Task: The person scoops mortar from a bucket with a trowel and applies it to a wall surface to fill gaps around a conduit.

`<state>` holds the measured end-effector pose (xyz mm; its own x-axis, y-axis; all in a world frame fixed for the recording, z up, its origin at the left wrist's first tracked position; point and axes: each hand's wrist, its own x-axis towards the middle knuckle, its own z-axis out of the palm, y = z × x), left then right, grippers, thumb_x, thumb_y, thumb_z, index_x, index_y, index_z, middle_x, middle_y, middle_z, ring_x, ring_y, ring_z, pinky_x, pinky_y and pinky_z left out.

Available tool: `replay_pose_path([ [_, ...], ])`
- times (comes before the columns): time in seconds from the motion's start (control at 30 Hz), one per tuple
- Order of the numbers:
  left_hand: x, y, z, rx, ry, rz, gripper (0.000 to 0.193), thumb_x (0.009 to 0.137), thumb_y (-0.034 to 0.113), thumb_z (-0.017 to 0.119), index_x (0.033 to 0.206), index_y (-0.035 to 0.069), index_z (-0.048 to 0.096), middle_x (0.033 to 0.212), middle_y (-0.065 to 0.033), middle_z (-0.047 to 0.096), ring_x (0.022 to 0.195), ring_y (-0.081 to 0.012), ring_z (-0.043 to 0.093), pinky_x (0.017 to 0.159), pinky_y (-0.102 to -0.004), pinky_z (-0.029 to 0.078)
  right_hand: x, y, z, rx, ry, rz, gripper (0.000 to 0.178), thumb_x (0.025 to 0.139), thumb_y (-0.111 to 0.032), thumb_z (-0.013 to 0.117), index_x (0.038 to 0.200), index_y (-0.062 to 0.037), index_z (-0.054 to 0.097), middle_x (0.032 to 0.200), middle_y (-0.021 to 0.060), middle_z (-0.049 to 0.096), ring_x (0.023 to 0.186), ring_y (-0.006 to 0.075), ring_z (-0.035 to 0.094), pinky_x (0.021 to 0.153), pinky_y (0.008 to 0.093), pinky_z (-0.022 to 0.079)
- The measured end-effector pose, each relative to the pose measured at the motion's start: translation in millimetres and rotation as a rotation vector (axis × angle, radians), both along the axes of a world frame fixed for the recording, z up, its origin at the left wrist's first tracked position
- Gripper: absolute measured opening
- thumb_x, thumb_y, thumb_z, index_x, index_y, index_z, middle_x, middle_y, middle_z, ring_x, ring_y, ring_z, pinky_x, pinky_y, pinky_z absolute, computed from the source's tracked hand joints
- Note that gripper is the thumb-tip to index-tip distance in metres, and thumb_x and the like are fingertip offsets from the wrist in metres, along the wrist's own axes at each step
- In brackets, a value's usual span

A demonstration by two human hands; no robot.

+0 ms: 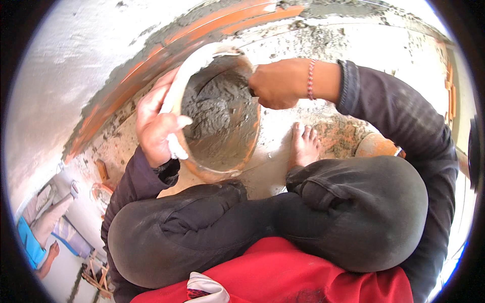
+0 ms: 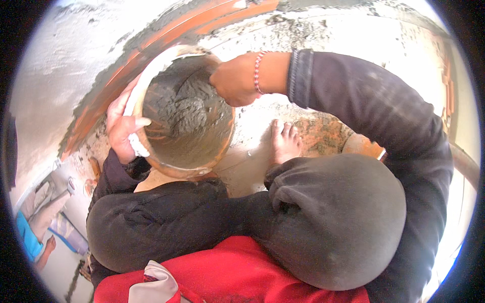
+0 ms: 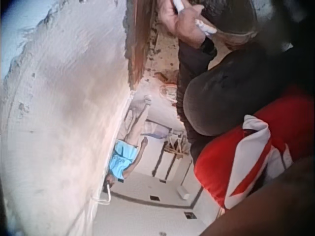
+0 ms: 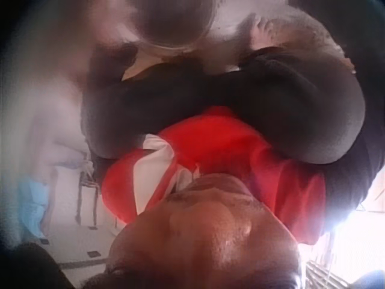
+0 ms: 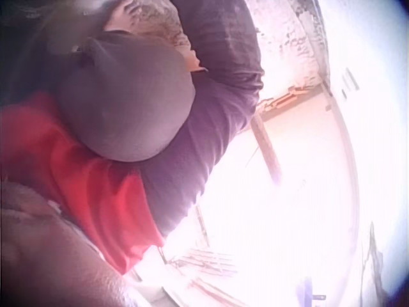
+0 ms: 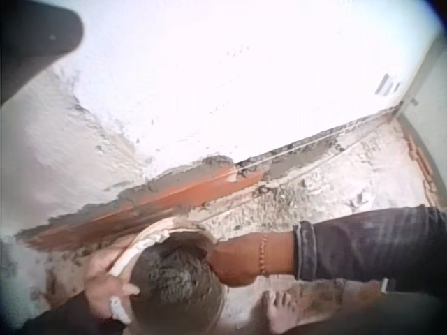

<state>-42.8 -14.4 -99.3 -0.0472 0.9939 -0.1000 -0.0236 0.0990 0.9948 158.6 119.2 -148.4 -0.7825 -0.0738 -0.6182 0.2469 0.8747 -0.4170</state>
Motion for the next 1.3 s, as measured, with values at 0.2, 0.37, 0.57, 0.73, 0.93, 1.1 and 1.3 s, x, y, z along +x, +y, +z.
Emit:
replay_pose_path([
  [0.2, -4.0, 3.5, -1.2, 0.025, 0.134, -0.098, 0.074, 0.054, 0.026, 0.057, 0.114, -0.017, 0.058, 0.134, -0.0257, 0.051, 0.128, -0.0314, 0.045, 0.110, -0.0389, 0.028, 11.9, -4.2, -17.4, -0.513, -0.187, -0.277, 0.025, 0.087, -0.021, 0.057, 0.090, 0.0033, 0.061, 0.069, 0.0143, 0.061, 0.061, 0.0266, 0.062, 0.057, 0.0395, 0.050],
  [0.37, -3.0, -1.6, 0.7, -0.048, 0.020, 0.020, 0.077, 0.053, 0.027, 0.058, 0.117, -0.017, 0.057, 0.135, -0.0250, 0.051, 0.129, -0.0299, 0.045, 0.111, -0.0379, 0.026, 36.6, -21.7, -36.0, -0.942, -0.217, -0.524, 0.024, 0.090, -0.024, 0.059, 0.083, -0.0008, 0.057, 0.061, 0.0028, 0.052, 0.051, 0.0139, 0.053, 0.046, 0.0300, 0.045],
  [0.57, -18.2, -8.5, -6.1, -0.074, -0.065, 0.099, 0.078, 0.055, 0.018, 0.059, 0.125, -0.015, 0.051, 0.134, -0.0242, 0.051, 0.130, -0.0306, 0.045, 0.113, -0.0383, 0.028, 58.4, -34.4, -55.6, -0.846, 0.314, -0.461, 0.021, 0.086, -0.019, 0.062, 0.088, 0.0020, 0.061, 0.061, 0.0114, 0.055, 0.051, 0.0231, 0.054, 0.052, 0.0366, 0.046],
  [0.73, -16.3, -3.9, 0.6, 0.044, 0.225, 0.016, 0.060, 0.061, 0.013, 0.058, 0.112, -0.017, 0.057, 0.129, -0.0224, 0.056, 0.118, -0.0286, 0.053, 0.101, -0.0334, 0.037, 80.6, -35.0, -37.8, 0.045, 0.573, -0.363, 0.024, 0.085, -0.015, 0.057, 0.108, -0.0088, 0.062, 0.081, 0.0114, 0.066, 0.063, 0.0290, 0.066, 0.056, 0.0406, 0.054],
  [0.93, -10.0, -2.8, -2.1, 0.051, 0.030, 0.031, 0.041, 0.061, 0.014, 0.058, 0.091, -0.013, 0.060, 0.131, -0.0214, 0.055, 0.111, -0.0237, 0.054, 0.093, -0.0296, 0.039, 59.4, -25.0, 5.1, -0.108, 0.525, -0.367, 0.021, 0.085, -0.020, 0.060, 0.100, -0.0056, 0.062, 0.073, 0.0145, 0.062, 0.066, 0.0340, 0.063, 0.058, 0.0443, 0.051],
  [1.1, -5.8, 0.0, 3.0, -0.020, 0.113, -0.002, 0.061, 0.060, 0.020, 0.056, 0.112, -0.013, 0.051, 0.132, -0.0219, 0.054, 0.119, -0.0251, 0.051, 0.103, -0.0310, 0.033, 35.3, -27.3, 10.0, -0.032, 0.177, -0.248, 0.022, 0.086, -0.022, 0.056, 0.085, -0.0014, 0.064, 0.071, 0.0191, 0.065, 0.073, 0.0387, 0.065, 0.066, 0.0461, 0.053],
  [1.3, -1.3, 1.5, -1.5, 0.077, 0.060, 0.007, 0.023, 0.060, 0.013, 0.058, 0.070, -0.007, 0.052, 0.131, -0.0246, 0.055, 0.104, -0.0233, 0.055, 0.089, -0.0312, 0.040, 31.8, -16.8, 27.0, 0.254, 0.223, -0.374, 0.021, 0.084, -0.019, 0.057, 0.076, -0.0023, 0.067, 0.072, 0.0180, 0.066, 0.073, 0.0364, 0.067, 0.063, 0.0459, 0.055],
])
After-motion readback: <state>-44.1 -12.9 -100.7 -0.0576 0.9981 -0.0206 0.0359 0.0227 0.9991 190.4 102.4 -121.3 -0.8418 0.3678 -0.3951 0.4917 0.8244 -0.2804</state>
